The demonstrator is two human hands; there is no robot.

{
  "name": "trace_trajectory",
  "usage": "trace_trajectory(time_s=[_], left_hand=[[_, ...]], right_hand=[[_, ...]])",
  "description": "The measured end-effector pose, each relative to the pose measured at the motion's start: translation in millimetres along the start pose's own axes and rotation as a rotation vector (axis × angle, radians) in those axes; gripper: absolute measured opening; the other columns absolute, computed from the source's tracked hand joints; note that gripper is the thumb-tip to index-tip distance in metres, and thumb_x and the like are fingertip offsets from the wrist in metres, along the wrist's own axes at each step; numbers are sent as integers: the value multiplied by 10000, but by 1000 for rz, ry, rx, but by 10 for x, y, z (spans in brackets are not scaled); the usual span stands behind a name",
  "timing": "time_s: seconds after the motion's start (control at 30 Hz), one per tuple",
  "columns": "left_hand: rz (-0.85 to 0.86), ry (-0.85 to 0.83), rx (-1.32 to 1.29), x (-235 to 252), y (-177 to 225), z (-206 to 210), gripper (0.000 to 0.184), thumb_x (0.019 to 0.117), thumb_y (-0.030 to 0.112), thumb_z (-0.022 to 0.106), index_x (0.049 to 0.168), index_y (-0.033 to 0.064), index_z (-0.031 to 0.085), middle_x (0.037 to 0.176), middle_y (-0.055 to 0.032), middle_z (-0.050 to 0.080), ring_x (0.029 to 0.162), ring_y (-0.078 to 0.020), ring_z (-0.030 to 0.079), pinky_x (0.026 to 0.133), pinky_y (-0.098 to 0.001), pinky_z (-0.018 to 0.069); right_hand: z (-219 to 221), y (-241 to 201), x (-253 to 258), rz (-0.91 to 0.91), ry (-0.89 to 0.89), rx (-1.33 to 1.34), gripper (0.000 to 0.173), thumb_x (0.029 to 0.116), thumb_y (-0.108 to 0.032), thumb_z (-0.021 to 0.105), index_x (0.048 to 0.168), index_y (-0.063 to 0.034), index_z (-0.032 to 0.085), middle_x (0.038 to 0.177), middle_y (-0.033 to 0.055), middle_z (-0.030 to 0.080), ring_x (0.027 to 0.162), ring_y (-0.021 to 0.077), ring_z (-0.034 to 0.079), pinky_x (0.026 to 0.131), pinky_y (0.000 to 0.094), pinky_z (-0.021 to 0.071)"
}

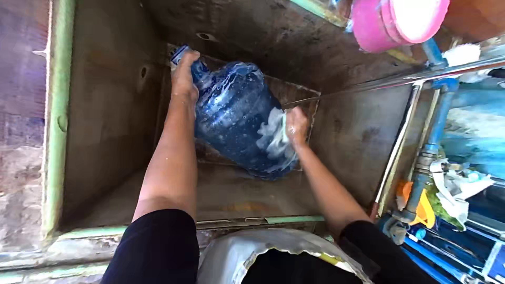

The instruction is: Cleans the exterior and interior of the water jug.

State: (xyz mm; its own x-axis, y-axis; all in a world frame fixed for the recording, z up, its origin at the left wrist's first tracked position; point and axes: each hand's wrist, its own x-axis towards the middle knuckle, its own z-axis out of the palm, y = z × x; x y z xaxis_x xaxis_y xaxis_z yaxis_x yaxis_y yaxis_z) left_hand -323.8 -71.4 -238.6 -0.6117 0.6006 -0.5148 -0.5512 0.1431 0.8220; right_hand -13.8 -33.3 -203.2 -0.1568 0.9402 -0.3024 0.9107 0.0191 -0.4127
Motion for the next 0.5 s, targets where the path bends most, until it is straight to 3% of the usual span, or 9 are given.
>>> trace_trajectory(time_s=[0.03, 0.1, 0.17, 0.23, 0.3, 0.37, 0.43, 0.5], left_hand=[[16, -79, -25, -16, -17, -28, 282, 975, 217, 546, 1222, 82, 526, 972, -50, 668, 877, -158, 670, 795, -352, 580], [-13, -242, -55, -8, -44, -165, 182, 1006, 222, 424, 1122, 125, 525, 945, -18, 687, 889, -150, 678, 821, -342, 577], [-65, -182, -56, 191, 5, -238, 239, 1063, 280, 405, 1224, 129, 498, 1011, -26, 662, 932, -148, 667, 839, -335, 573], [-132, -21, 42, 357, -33, -225, 451, 1077, 397, 474, 1438, 126, 473, 1213, -46, 612, 1063, -138, 622, 908, -340, 541], [-132, 1, 98, 348, -44, -74, 460, 1043, 393, 542, 1409, 118, 499, 1168, -48, 625, 1003, -139, 636, 852, -340, 557], [-28, -159, 41, 159, 66, 186, 278, 1029, 264, 527, 1250, 95, 520, 938, -29, 651, 808, -136, 657, 723, -327, 581], [44, -417, 4, -118, 180, 378, 229, 965, 188, 497, 1161, 73, 526, 897, -19, 683, 803, -133, 671, 740, -330, 587], [65, -597, 8, -295, 198, 525, 245, 916, 216, 524, 1117, 82, 567, 920, 1, 712, 842, -106, 682, 778, -311, 588]], right_hand=[[-31, 199, 178, 120, -63, -44, 399, 1080, -226, 460, 1277, 78, 627, 1189, 333, 667, 1154, 492, 635, 987, 665, 472], [-50, 624, 149, 294, -155, -162, 437, 1098, -279, 447, 1357, 42, 594, 1281, 342, 629, 1223, 525, 591, 1011, 704, 443], [-54, 666, -155, 236, -104, -164, 391, 1086, -251, 485, 1286, 57, 617, 1164, 342, 663, 1114, 524, 638, 944, 697, 477], [16, 513, -567, 34, 44, -63, 313, 1021, -168, 584, 1136, 108, 675, 1008, 317, 702, 961, 474, 695, 868, 644, 524], [90, 282, -616, -108, 124, 98, 293, 1023, -159, 583, 1089, 116, 661, 939, 270, 700, 865, 380, 703, 808, 555, 560], [-16, -5, -198, -152, 124, 261, 328, 1049, -179, 536, 1156, 115, 633, 1007, 246, 696, 917, 292, 700, 857, 467, 570], [-260, -243, 411, -139, 62, 421, 358, 1069, -197, 499, 1206, 101, 643, 1155, 235, 674, 1074, 240, 654, 985, 404, 520], [-478, -372, 837, -74, -29, 525, 358, 1080, -236, 487, 1239, 44, 644, 1187, 168, 673, 1066, 161, 632, 974, 360, 508]])
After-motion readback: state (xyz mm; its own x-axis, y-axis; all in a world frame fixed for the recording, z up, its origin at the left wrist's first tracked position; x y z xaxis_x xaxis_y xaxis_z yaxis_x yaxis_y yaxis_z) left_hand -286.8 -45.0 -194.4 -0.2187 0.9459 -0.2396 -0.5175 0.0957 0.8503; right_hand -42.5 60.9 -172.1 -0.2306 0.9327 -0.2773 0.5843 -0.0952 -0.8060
